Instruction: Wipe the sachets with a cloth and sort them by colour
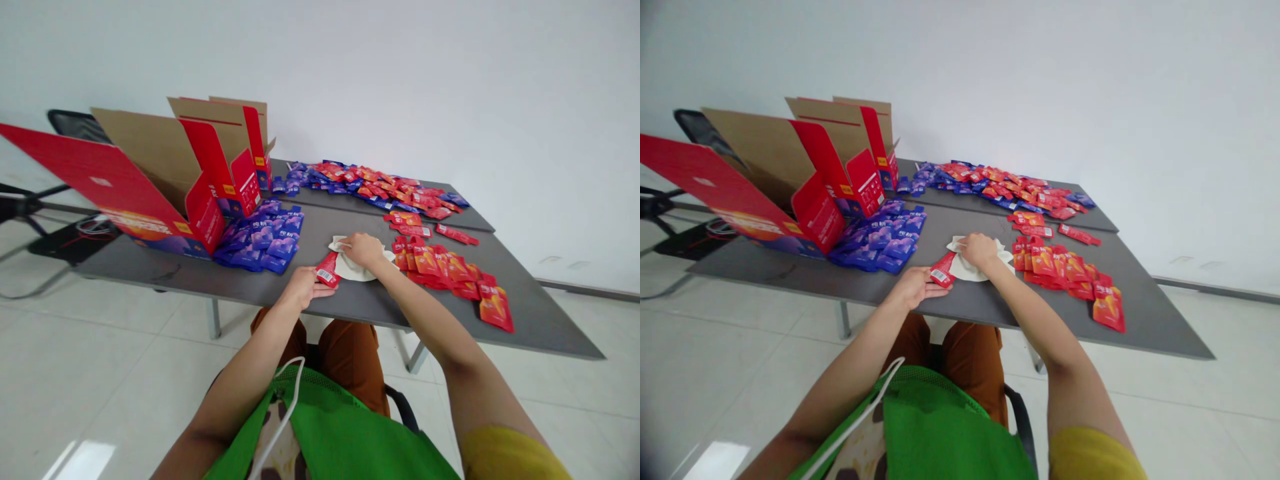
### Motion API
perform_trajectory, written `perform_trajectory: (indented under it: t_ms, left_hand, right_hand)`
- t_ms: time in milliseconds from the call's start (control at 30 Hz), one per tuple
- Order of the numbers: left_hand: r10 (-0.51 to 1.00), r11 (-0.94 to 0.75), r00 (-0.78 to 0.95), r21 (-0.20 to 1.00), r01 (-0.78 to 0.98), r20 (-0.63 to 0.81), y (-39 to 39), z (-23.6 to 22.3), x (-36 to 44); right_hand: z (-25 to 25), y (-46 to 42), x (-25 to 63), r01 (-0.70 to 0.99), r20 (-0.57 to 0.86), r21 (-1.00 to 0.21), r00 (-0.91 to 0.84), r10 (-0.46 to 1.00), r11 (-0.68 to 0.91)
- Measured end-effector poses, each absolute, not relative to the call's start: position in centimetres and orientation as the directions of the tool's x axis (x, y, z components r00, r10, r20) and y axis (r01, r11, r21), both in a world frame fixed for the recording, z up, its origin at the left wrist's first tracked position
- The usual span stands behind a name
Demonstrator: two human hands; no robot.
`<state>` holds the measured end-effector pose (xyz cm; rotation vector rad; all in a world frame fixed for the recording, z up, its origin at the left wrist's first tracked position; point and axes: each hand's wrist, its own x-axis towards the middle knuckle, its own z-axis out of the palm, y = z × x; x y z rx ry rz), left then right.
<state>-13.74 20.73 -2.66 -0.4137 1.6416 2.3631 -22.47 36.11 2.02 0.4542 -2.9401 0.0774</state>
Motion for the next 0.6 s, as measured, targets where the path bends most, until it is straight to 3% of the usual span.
perform_trajectory:
  t_ms: [67, 167, 267, 367, 467, 600]
  left_hand:
    - [0.062, -0.358, -0.916, 0.848, -0.391, -0.397, 20.1, -2.4, -14.1]
    - [0.122, -0.388, -0.889, 0.803, -0.452, -0.441, 19.4, -2.1, -14.6]
    - [0.124, -0.401, -0.895, 0.804, -0.440, -0.428, 19.3, -2.2, -14.7]
    - [0.075, -0.377, -0.928, 0.851, -0.366, -0.366, 19.7, -2.5, -14.6]
    - [0.085, -0.360, -0.935, 0.865, -0.350, -0.344, 19.9, -2.8, -14.3]
    - [0.094, -0.403, -0.948, 0.859, -0.315, -0.303, 19.8, -2.9, -13.8]
  right_hand:
    - [2.8, 36.5, -21.8, -0.317, 0.225, -0.031, -0.926, -0.302, 0.948]
    - [3.2, 37.0, -19.1, -0.506, 0.287, -0.080, -0.837, -0.466, 0.859]
    - [2.2, 37.1, -16.6, -0.716, 0.263, -0.130, -0.692, -0.672, 0.686]
    - [0.4, 36.9, -16.3, -0.790, 0.233, -0.147, -0.612, -0.755, 0.595]
    - [-0.4, 36.7, -18.1, -0.721, 0.235, -0.096, -0.686, -0.688, 0.686]
    - [0.9, 37.4, -21.4, -0.437, 0.193, 0.021, -0.881, -0.432, 0.899]
